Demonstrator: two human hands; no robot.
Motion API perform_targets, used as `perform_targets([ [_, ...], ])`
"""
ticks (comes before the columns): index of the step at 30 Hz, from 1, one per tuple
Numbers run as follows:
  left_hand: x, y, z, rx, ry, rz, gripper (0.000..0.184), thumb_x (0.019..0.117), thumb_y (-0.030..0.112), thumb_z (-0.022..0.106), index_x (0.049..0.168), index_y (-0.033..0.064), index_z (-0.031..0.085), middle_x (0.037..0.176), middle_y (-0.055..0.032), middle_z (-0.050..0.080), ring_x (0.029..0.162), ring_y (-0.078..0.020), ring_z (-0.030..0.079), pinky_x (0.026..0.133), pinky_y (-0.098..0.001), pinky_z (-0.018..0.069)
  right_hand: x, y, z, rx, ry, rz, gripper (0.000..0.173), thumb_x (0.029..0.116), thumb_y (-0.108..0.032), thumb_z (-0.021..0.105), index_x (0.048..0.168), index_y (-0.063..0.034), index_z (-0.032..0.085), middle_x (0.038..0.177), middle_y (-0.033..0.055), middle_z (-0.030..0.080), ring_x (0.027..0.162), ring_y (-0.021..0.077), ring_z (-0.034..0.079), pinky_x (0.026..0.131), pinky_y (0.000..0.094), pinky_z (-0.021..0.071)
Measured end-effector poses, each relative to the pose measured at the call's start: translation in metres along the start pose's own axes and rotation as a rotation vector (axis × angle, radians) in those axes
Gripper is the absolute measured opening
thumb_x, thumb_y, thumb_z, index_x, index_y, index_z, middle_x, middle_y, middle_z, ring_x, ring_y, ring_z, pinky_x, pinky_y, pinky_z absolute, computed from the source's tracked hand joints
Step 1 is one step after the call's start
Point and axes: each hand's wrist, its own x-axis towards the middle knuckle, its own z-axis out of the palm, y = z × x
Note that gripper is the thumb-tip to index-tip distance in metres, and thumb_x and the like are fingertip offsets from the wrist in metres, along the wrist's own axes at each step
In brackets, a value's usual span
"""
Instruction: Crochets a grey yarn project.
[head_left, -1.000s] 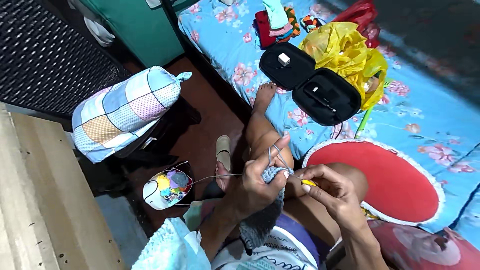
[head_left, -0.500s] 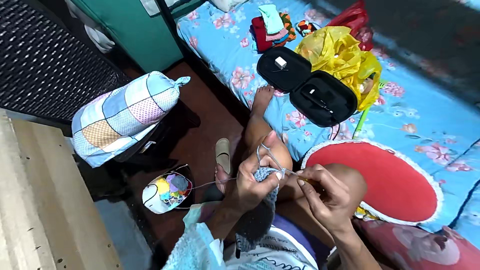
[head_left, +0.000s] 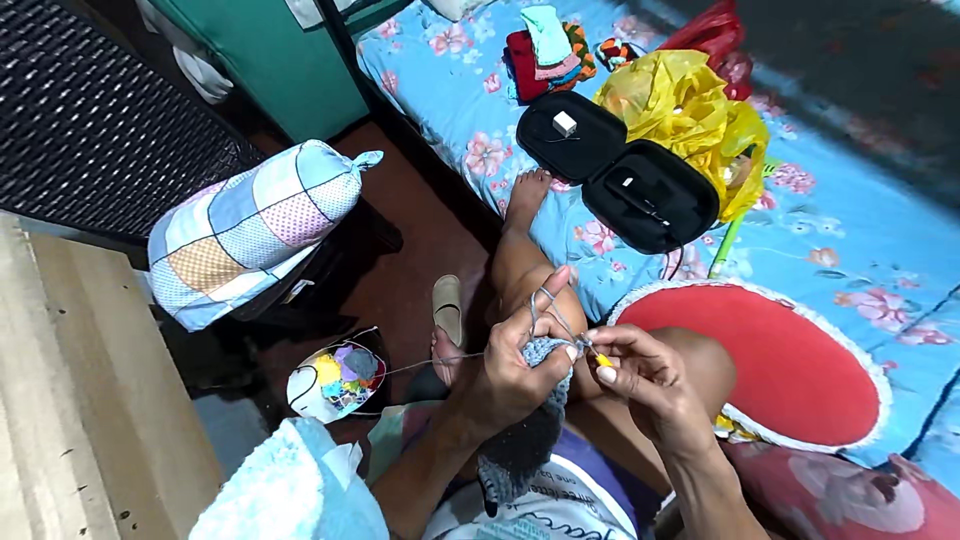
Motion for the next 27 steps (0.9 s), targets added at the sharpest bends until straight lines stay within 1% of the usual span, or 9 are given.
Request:
perform_targets([
  [3,-0.005,-0.006,0.006,0.326,0.048,0.169,0.055,0.0872,-0.003,0.062,0.139,-0.0146,0.05,0.087,-0.0092,0.071,0.079,-0.0045,0.066,0.078,-0.0199,0.0559,-0.005,-0.007,0.005,-0.422,0.066,-0.13,0.018,0.0939,-0.008,0.062,0.11,-0.0068,0.071,0.103,-0.0027,0.072,0.092,-0.0015,0.066,0.081,0.0133,0.0554],
  [5,-0.008,-0.011,0.011,0.592,0.096,0.339,0.04,0.0897,0.002,0.063,0.129,-0.0058,0.063,0.086,-0.0132,0.072,0.076,-0.0078,0.068,0.074,-0.019,0.0558,-0.006,-0.011,0.01,-0.608,0.096,-0.166,0.015,0.0933,-0.009,0.061,0.103,-0.0033,0.069,0.095,-0.0011,0.07,0.086,-0.0032,0.064,0.077,0.0111,0.054],
  [8,-0.009,-0.01,0.015,0.678,0.109,0.422,0.031,0.0937,0.006,0.061,0.123,-0.0003,0.067,0.082,-0.0125,0.07,0.074,-0.0095,0.067,0.069,-0.0186,0.0547,-0.001,-0.019,0.011,-0.272,0.069,0.023,0.017,0.0902,-0.005,0.062,0.107,-0.0081,0.066,0.088,-0.007,0.069,0.065,-0.0069,0.057,0.057,0.0086,0.0462],
  [10,-0.01,-0.007,0.013,0.56,0.048,0.392,0.03,0.0964,0.006,0.06,0.125,-0.0025,0.064,0.088,-0.0117,0.072,0.082,-0.0067,0.069,0.078,-0.0182,0.0561,0.006,-0.015,0.004,0.184,-0.021,0.149,0.022,0.0907,-0.003,0.065,0.112,-0.011,0.064,0.084,-0.0038,0.07,0.055,-0.0052,0.053,0.047,0.0108,0.0414],
  [12,-0.01,-0.007,0.01,0.35,0.008,0.314,0.034,0.0972,0.005,0.06,0.13,-0.0024,0.059,0.096,-0.0082,0.073,0.089,-0.003,0.068,0.085,-0.0187,0.0556,0.009,-0.009,0.003,0.335,-0.068,0.152,0.022,0.0902,-0.004,0.067,0.111,-0.0117,0.065,0.084,-0.0018,0.07,0.056,-0.004,0.054,0.048,0.0118,0.0417],
  [16,-0.008,-0.007,0.002,0.028,-0.026,0.158,0.058,0.0934,0.003,0.064,0.148,-0.0005,0.045,0.098,0.0007,0.073,0.092,-0.0001,0.067,0.087,-0.0216,0.0558,0.003,-0.001,0.009,-0.242,0.072,-0.184,0.015,0.0931,-0.014,0.068,0.108,-0.0151,0.069,0.099,-0.0085,0.071,0.086,-0.0049,0.065,0.076,0.011,0.0543],
  [21,-0.002,-0.002,-0.008,-0.186,-0.042,-0.008,0.073,0.087,-0.003,0.065,0.154,-0.0016,0.036,0.086,0.006,0.071,0.081,-0.0008,0.066,0.08,-0.0217,0.0562,0.004,-0.002,-0.003,-0.865,0.074,-0.531,0.013,0.0981,-0.013,0.054,0.098,-0.0032,0.063,0.086,0.0066,0.065,0.078,0.001,0.061,0.069,0.0103,0.0488],
  [24,-0.001,-0.003,-0.012,-0.317,-0.062,-0.05,0.073,0.0848,-0.004,0.063,0.154,0.0014,0.039,0.085,0.0068,0.072,0.079,-0.0009,0.067,0.078,-0.0204,0.0563,0.003,-0.003,-0.008,-0.853,0.044,-0.54,0.011,0.0973,-0.012,0.055,0.097,-0.0042,0.062,0.084,0.0056,0.061,0.074,0.0013,0.058,0.066,0.0102,0.0472],
  [27,0.0,-0.004,-0.015,-0.386,-0.097,-0.071,0.068,0.0853,-0.004,0.063,0.15,0.0027,0.045,0.086,0.0073,0.072,0.078,0.0007,0.065,0.078,-0.0191,0.0547,-0.003,0.0,-0.012,-0.554,0.021,-0.363,0.007,0.096,-0.015,0.063,0.1,-0.0098,0.066,0.09,-0.0031,0.065,0.08,-0.0054,0.06,0.069,0.007,0.0491],
])
